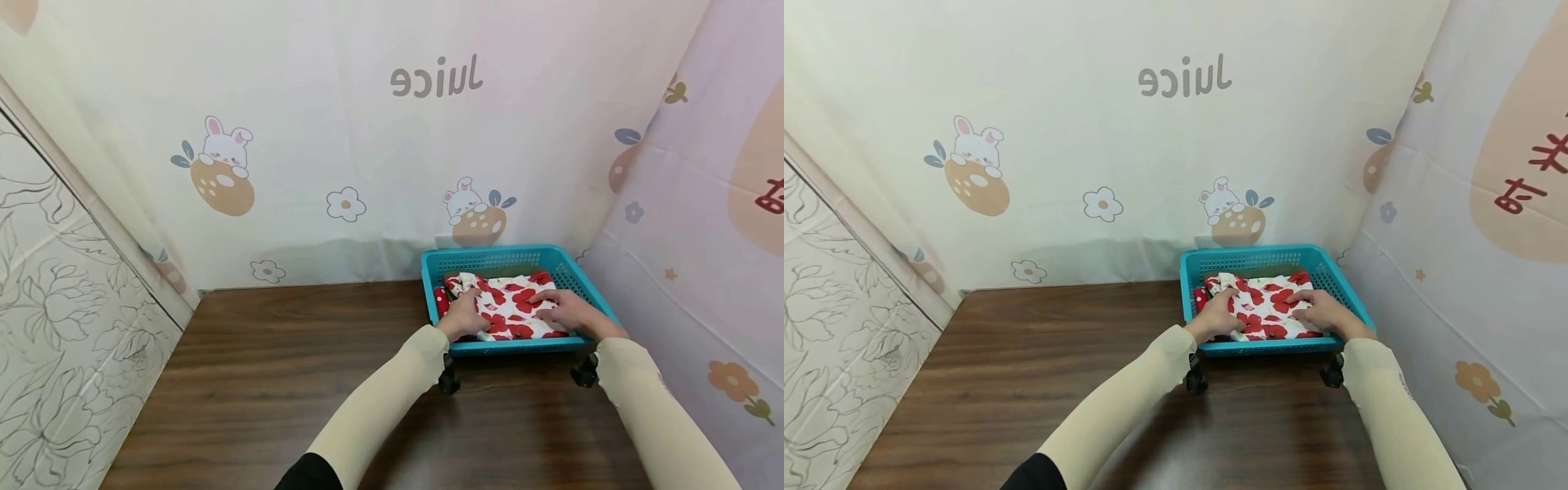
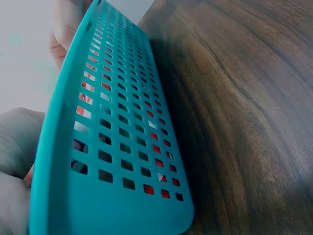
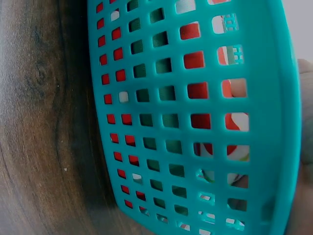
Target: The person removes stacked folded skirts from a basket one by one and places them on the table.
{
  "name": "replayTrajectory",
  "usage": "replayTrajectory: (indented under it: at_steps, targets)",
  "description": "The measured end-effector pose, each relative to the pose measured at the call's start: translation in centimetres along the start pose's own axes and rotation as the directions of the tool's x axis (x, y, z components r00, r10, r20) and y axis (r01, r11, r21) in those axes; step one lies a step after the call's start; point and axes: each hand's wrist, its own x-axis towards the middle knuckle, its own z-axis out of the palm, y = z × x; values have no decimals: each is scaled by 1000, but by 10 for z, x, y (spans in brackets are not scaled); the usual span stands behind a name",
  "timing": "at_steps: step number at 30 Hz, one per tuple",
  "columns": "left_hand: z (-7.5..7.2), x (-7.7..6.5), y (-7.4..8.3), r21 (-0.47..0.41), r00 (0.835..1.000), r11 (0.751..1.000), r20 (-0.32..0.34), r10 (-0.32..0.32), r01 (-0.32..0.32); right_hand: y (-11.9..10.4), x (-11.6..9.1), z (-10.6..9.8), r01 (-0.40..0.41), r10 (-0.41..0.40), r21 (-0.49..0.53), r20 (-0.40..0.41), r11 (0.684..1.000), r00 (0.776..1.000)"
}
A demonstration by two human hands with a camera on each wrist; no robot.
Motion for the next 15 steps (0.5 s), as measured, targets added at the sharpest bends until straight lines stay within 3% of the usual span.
replayTrajectory:
  at_steps: [7, 15]
  targets:
    - [-2, -2, 2, 38, 995, 996, -52, 81, -79, -8, -2, 0, -8, 9, 6, -41, 1000, 999]
    - [-4, -6, 3, 8, 996, 999, -76, 49, -48, -13, 0, 1, 3, -5, -16, -77, 1000, 997]
